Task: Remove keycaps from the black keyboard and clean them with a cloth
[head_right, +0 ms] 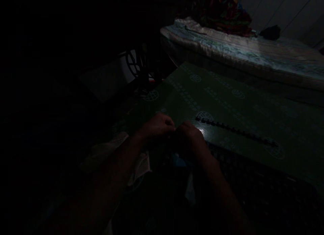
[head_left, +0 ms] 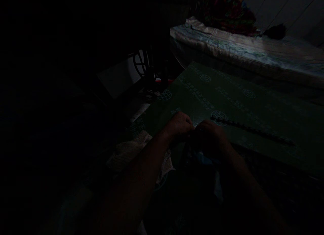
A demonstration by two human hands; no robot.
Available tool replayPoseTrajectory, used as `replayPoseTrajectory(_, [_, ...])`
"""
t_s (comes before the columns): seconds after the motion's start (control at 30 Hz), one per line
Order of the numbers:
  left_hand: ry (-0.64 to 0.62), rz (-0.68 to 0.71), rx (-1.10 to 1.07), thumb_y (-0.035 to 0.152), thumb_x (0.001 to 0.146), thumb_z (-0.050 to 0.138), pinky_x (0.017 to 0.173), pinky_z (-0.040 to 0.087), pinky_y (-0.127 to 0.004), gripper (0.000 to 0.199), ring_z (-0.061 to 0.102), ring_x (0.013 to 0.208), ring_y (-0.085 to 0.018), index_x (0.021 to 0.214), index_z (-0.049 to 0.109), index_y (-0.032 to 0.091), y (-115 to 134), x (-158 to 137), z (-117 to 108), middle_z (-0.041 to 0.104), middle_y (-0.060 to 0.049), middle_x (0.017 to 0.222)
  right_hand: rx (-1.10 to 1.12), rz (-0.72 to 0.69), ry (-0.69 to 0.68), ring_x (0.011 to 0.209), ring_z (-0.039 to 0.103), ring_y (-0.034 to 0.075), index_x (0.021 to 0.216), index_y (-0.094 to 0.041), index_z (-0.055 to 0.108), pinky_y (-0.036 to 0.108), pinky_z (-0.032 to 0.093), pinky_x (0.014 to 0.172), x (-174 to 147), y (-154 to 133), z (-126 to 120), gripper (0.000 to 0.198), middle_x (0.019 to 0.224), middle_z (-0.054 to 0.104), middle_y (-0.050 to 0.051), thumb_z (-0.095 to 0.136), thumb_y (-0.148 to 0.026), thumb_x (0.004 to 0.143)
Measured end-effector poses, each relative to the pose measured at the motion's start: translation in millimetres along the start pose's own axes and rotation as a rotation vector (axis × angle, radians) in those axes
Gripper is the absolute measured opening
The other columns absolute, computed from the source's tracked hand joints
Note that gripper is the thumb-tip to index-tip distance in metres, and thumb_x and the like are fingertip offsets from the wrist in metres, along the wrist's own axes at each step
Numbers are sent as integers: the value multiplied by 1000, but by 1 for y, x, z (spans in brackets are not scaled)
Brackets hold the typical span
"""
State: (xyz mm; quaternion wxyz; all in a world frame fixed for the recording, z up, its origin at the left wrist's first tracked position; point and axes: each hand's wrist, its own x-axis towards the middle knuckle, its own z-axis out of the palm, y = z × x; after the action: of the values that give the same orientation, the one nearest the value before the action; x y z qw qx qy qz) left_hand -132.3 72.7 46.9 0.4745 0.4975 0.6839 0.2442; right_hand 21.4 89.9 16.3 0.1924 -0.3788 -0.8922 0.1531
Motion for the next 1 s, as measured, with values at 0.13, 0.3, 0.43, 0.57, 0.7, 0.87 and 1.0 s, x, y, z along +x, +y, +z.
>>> replayPoseTrajectory(0.13, [6, 3, -7, 8, 62, 59, 46, 40, -18, 7, 53, 47, -9, 62, 65, 12, 0, 1, 0, 56, 1, 50, -49, 28, -51, 61, 50, 12, 70, -17, 59, 22, 33, 52, 1, -3, -1, 11, 76, 55, 5, 53, -13, 78])
replayPoseTrajectory(0.3, [17, -3, 24, 9, 62, 59, 49, 41, -18, 9, 54, 50, -10, 65, 67, 11, 1, -1, -1, 58, 0, 53, -110, 19, -86, 63, 49, 13, 73, -17, 59, 22, 31, 51, 1, -5, -1, 10, 78, 55, 6, 52, -11, 78])
replayPoseTrajectory(0.43, [5, -17, 12, 7, 63, 57, 47, 39, -17, 9, 52, 48, -9, 66, 66, 9, 3, -2, -2, 56, 1, 53, -159, 21, -78, 62, 47, 13, 74, -16, 59, 23, 29, 51, 1, -6, 0, 9, 78, 54, 6, 52, -10, 78])
replayPoseTrajectory(0.57, [-8, -43, -12, 7, 63, 58, 46, 39, -17, 8, 52, 47, -8, 67, 65, 10, 4, -2, -1, 54, 2, 51, -132, 56, -100, 60, 47, 12, 75, -15, 60, 22, 29, 51, 2, -6, 1, 7, 77, 53, 6, 54, -13, 78])
replayPoseTrajectory(0.7, [14, -43, -24, 8, 64, 58, 46, 40, -16, 7, 53, 47, -8, 67, 64, 10, 3, -2, 1, 54, 2, 50, -75, 66, -106, 61, 48, 12, 72, -16, 61, 22, 31, 51, 3, -2, 0, 10, 76, 53, 4, 54, -14, 79])
replayPoseTrajectory(0.87, [2, -25, -57, 10, 65, 61, 48, 43, -18, 4, 54, 47, -9, 68, 64, 10, 1, -3, 0, 54, 3, 49, 223, 104, -46, 65, 53, 13, 68, -17, 61, 23, 39, 58, 0, 2, -7, 13, 73, 55, 2, 53, -15, 77])
replayPoseTrajectory(1.0, [-12, -37, -76, 11, 65, 62, 49, 44, -20, 1, 53, 46, -9, 65, 63, 10, 0, -1, -1, 54, 3, 48, 383, 171, 6, 64, 56, 13, 68, -18, 62, 24, 41, 56, -3, 5, -9, 9, 70, 58, 1, 55, -17, 75])
